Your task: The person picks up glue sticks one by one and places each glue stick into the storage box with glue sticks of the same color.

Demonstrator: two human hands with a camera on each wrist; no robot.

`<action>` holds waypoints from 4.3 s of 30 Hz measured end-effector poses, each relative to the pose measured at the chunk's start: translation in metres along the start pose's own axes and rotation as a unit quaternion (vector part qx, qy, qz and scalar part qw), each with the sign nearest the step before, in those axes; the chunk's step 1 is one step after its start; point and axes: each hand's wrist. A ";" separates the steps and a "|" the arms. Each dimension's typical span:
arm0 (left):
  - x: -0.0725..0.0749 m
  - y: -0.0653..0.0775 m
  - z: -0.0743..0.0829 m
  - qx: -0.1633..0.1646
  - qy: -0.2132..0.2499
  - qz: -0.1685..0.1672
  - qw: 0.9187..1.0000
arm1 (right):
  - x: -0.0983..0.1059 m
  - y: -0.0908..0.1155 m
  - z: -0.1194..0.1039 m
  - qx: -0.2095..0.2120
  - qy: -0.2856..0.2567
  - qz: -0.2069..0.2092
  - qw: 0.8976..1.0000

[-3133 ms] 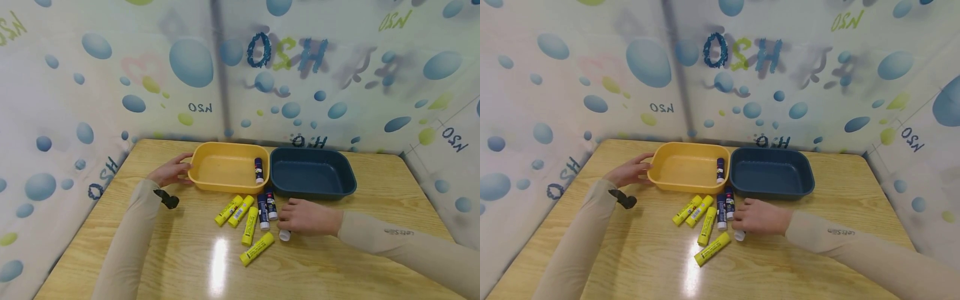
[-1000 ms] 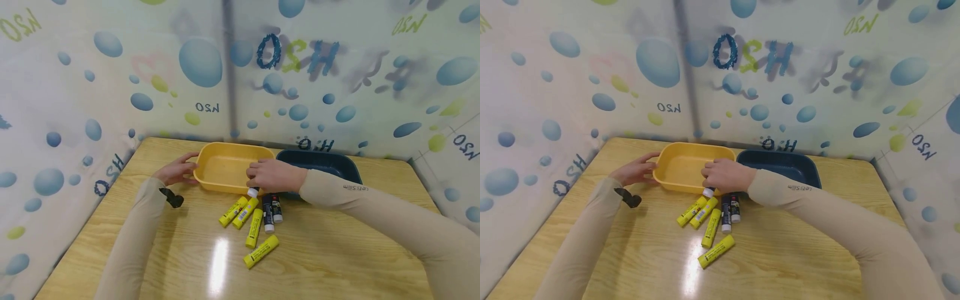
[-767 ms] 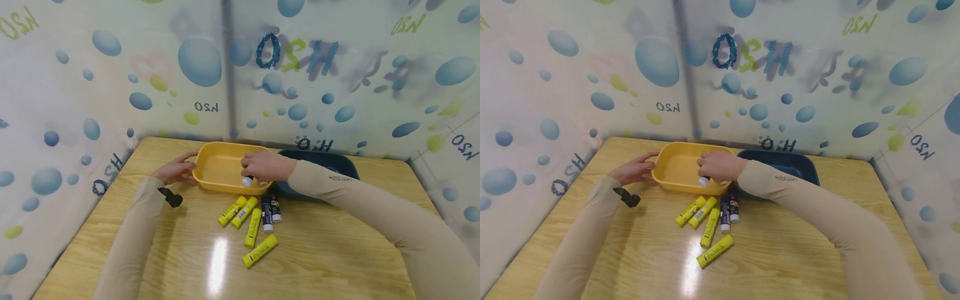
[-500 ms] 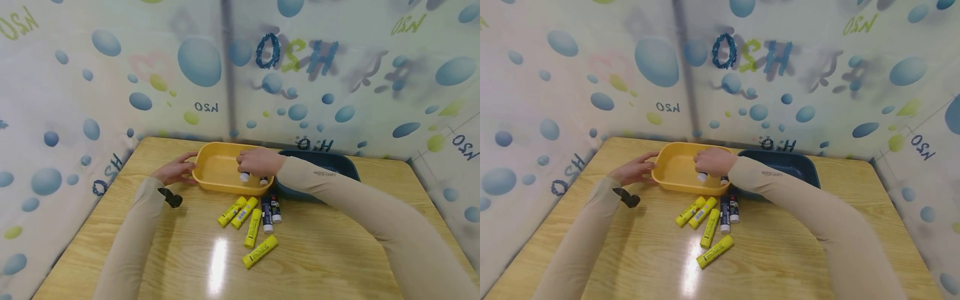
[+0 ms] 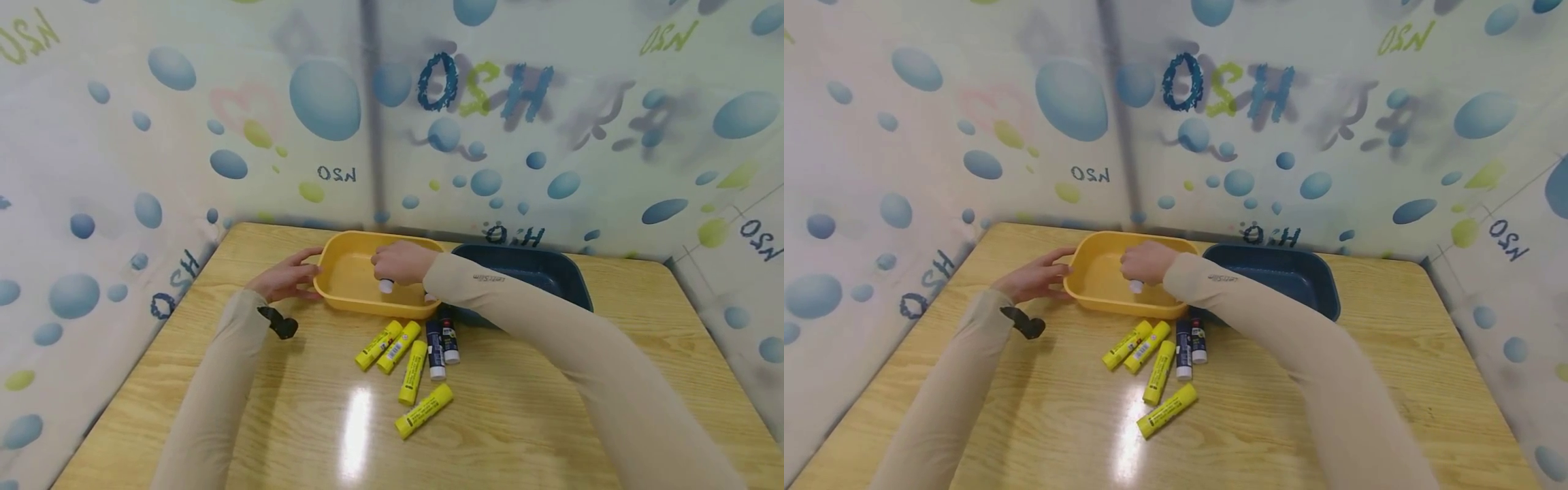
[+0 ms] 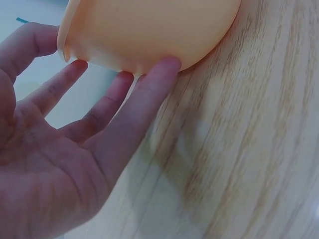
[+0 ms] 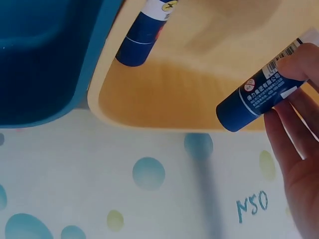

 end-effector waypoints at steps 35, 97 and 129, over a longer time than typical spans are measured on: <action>-0.002 0.004 -0.002 -0.010 0.000 -0.002 1.000 | -0.028 -0.011 -0.016 0.035 0.000 0.002 0.999; -0.004 0.002 -0.002 0.004 0.006 0.001 1.000 | -0.079 0.125 -0.063 0.027 0.048 0.030 0.998; -0.003 0.002 -0.004 0.005 0.009 0.002 1.000 | -0.093 0.120 -0.066 0.087 0.070 0.078 0.991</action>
Point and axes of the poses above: each hand's wrist, its own y-axis away from the middle knuckle, its own x-axis out of the back of the hand, z = x × y, and after that the axes turned 5 degrees about -z, right-handed
